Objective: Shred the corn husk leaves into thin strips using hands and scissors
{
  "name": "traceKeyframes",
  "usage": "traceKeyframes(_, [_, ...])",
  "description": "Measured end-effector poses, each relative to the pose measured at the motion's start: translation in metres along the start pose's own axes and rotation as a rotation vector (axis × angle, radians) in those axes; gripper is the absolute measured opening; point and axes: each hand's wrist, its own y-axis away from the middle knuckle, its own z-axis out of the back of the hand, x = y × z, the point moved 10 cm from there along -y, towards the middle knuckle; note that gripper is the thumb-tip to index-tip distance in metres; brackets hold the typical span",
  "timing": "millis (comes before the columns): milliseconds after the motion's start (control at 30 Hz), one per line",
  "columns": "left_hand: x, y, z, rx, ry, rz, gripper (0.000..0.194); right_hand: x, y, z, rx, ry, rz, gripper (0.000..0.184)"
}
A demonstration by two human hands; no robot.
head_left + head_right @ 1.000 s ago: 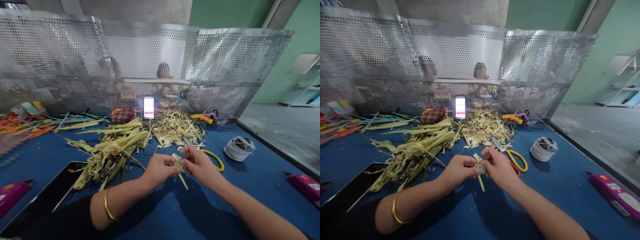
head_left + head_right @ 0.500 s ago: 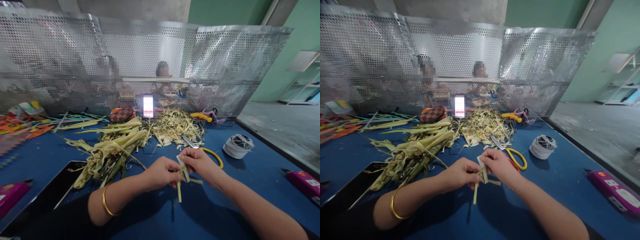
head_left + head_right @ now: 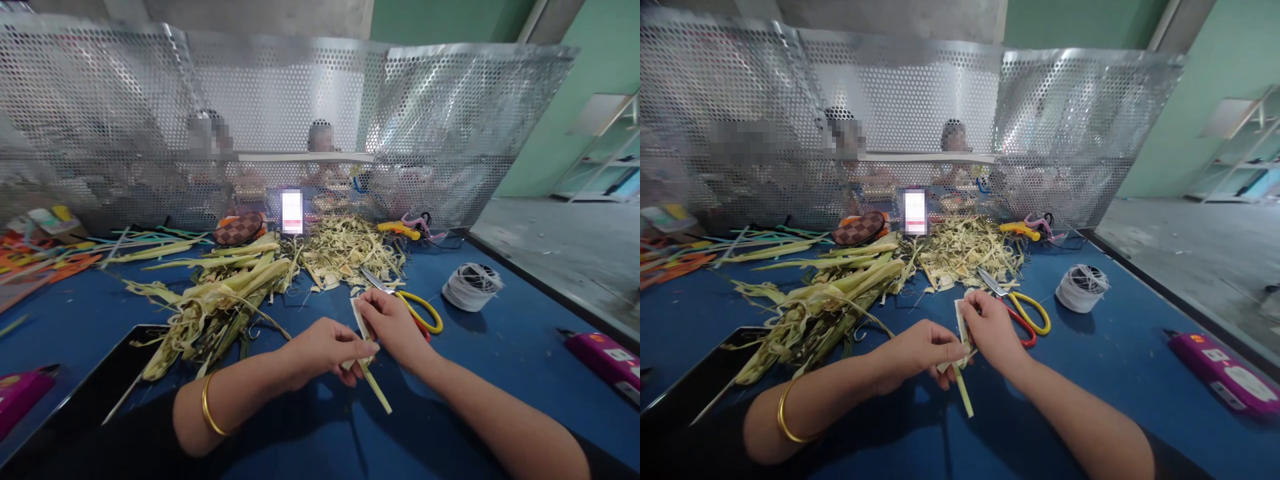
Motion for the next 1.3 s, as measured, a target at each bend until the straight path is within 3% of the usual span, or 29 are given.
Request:
traceKeyframes(267, [0.004,-0.001,-0.001,-0.073,-0.077,-0.03,0.028,-0.006,0.005,-0.007,0.004,-0.027,-0.027,0.026])
traceKeyframes(400, [0.003,-0.001,-0.005,-0.058,-0.134,-0.063,0.026,-0.005,0.004,-0.007,-0.02,-0.047,0.021,0.027])
traceKeyframes(500, [-0.004,0.001,0.003,-0.112,-0.106,-0.085,0.024,0.001,-0.001,-0.003,0.011,-0.035,0.069,0.025])
traceKeyframes(633, [-0.018,0.003,0.024,-0.238,0.013,-0.15,0.025,0.014,-0.003,0.002,0.125,0.176,0.147,0.029])
traceKeyframes(767, [-0.023,0.002,0.034,-0.262,0.049,-0.168,0.027,0.02,0.002,-0.002,0.241,0.412,0.186,0.025])
traceKeyframes(1200, [-0.027,0.002,0.035,-0.235,0.005,-0.188,0.027,0.025,-0.01,0.019,0.094,0.483,0.212,0.028])
traceKeyframes(1300, [-0.025,0.002,0.037,-0.243,0.025,-0.165,0.026,0.031,-0.007,0.02,0.063,0.568,0.275,0.028])
